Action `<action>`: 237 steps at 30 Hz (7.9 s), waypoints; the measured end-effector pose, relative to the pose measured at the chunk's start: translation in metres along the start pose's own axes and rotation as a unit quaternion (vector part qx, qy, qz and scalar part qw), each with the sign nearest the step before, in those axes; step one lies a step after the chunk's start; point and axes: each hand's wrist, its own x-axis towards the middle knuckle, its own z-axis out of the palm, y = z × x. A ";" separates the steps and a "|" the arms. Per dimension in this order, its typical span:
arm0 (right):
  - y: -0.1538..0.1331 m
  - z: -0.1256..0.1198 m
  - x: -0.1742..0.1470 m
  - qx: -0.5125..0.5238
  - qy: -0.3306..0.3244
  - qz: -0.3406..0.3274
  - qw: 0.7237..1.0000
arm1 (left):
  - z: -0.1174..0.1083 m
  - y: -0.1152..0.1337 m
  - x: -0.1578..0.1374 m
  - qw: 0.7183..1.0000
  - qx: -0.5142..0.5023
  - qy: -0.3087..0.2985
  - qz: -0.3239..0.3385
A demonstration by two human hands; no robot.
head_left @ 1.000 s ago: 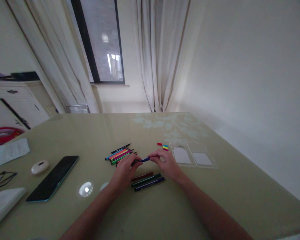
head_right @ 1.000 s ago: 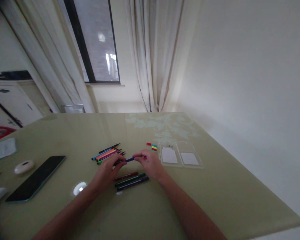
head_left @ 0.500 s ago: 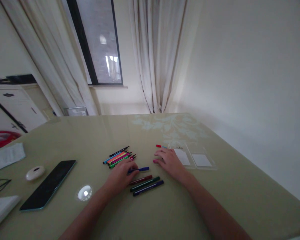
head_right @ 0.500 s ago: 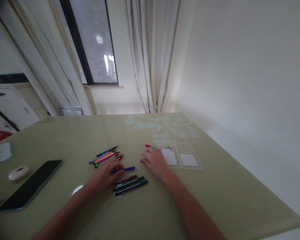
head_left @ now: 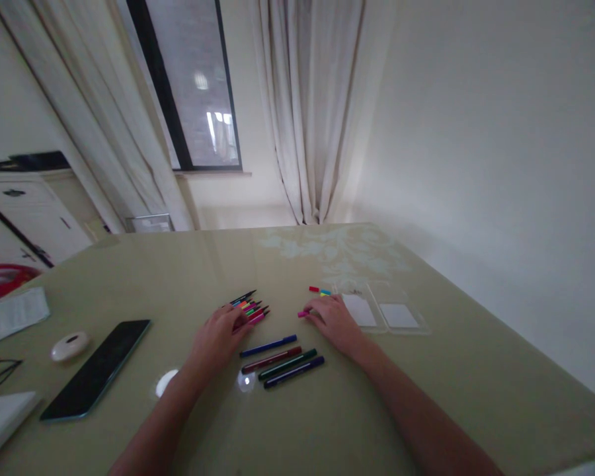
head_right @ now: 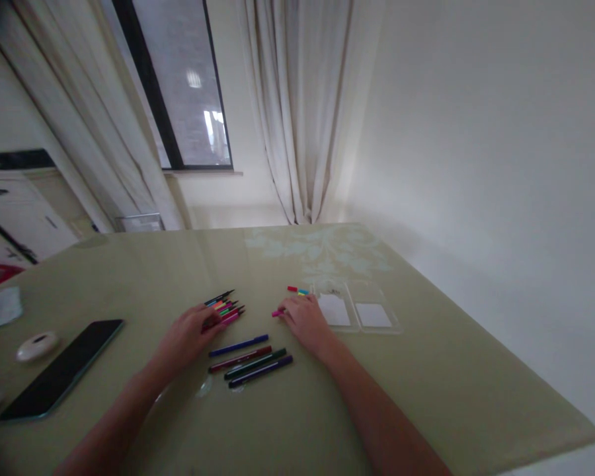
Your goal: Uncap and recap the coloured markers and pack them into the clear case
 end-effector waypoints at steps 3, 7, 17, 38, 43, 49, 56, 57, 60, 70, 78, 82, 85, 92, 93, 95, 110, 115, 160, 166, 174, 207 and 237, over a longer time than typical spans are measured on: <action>-0.004 0.002 0.000 0.030 0.020 -0.017 0.999 | 0.005 0.003 -0.001 1.000 -0.001 0.000 0.026; -0.009 0.003 -0.001 0.065 0.049 -0.023 0.996 | 0.004 0.018 0.000 0.996 -0.054 -0.010 0.072; -0.016 0.002 -0.002 0.103 0.075 -0.035 0.991 | 0.007 0.033 -0.002 0.993 -0.086 -0.019 0.075; -0.022 0.001 -0.005 0.267 0.042 0.009 0.963 | 0.012 0.048 -0.005 0.981 -0.177 0.007 0.073; -0.013 0.004 0.006 0.083 0.055 0.000 0.995 | 0.008 0.045 -0.005 0.987 -0.134 -0.052 0.068; 0.011 0.014 0.015 -0.175 0.057 0.040 0.982 | 0.001 0.042 -0.002 0.983 -0.102 -0.113 0.107; 0.010 0.015 0.009 -0.185 0.065 0.030 0.980 | 0.002 0.019 0.002 1.000 0.023 -0.005 -0.008; 0.009 0.016 0.009 -0.182 0.061 0.032 0.981 | 0.003 0.017 0.002 0.999 0.049 -0.006 -0.019; 0.006 0.017 0.011 -0.168 0.044 0.036 0.984 | 0.005 0.016 0.001 0.995 0.087 -0.041 -0.030; -0.020 0.006 0.008 -0.068 0.037 0.014 0.997 | 0.005 0.026 0.003 1.000 0.000 -0.011 0.027; -0.027 0.005 0.004 -0.030 0.053 0.004 0.998 | 0.008 0.029 0.001 0.997 -0.044 -0.003 0.060; -0.026 0.007 0.002 0.015 0.058 -0.006 0.998 | 0.011 0.032 0.000 0.996 -0.066 0.006 0.064; -0.024 0.007 0.001 0.096 0.075 -0.012 0.992 | 0.013 0.035 -0.001 0.993 -0.089 0.007 0.074; -0.022 0.006 0.002 0.277 0.099 0.027 0.955 | 0.013 0.043 -0.003 0.979 -0.153 0.061 0.116; -0.022 0.005 0.002 0.296 0.096 0.038 0.950 | 0.013 0.044 -0.003 0.978 -0.162 0.068 0.115; -0.022 0.002 0.002 0.321 0.088 0.058 0.941 | 0.014 0.045 -0.003 0.975 -0.179 0.072 0.113; -0.024 -0.014 0.002 0.299 0.089 0.066 0.948 | 0.013 0.053 -0.006 0.980 -0.176 -0.016 0.096; 0.010 -0.029 0.000 0.212 0.180 0.106 0.955 | 0.006 0.034 -0.001 0.991 -0.111 -0.047 0.062; 0.015 -0.011 -0.005 -0.042 -0.014 0.040 0.998 | 0.000 -0.049 0.016 0.991 0.029 0.057 -0.114; 0.014 -0.013 -0.005 -0.041 -0.022 0.040 0.998 | 0.000 -0.045 0.016 0.990 -0.045 0.082 -0.109; 0.005 -0.014 -0.002 0.074 0.027 0.043 0.996 | -0.003 -0.011 0.019 0.966 -0.235 0.080 -0.076; -0.022 -0.020 -0.004 0.282 0.097 0.057 0.953 | 0.007 0.047 0.003 0.888 -0.453 0.003 -0.074; 0.030 -0.025 -0.006 -0.094 0.037 0.098 0.990 | 0.002 0.010 0.004 0.997 -0.080 0.020 0.000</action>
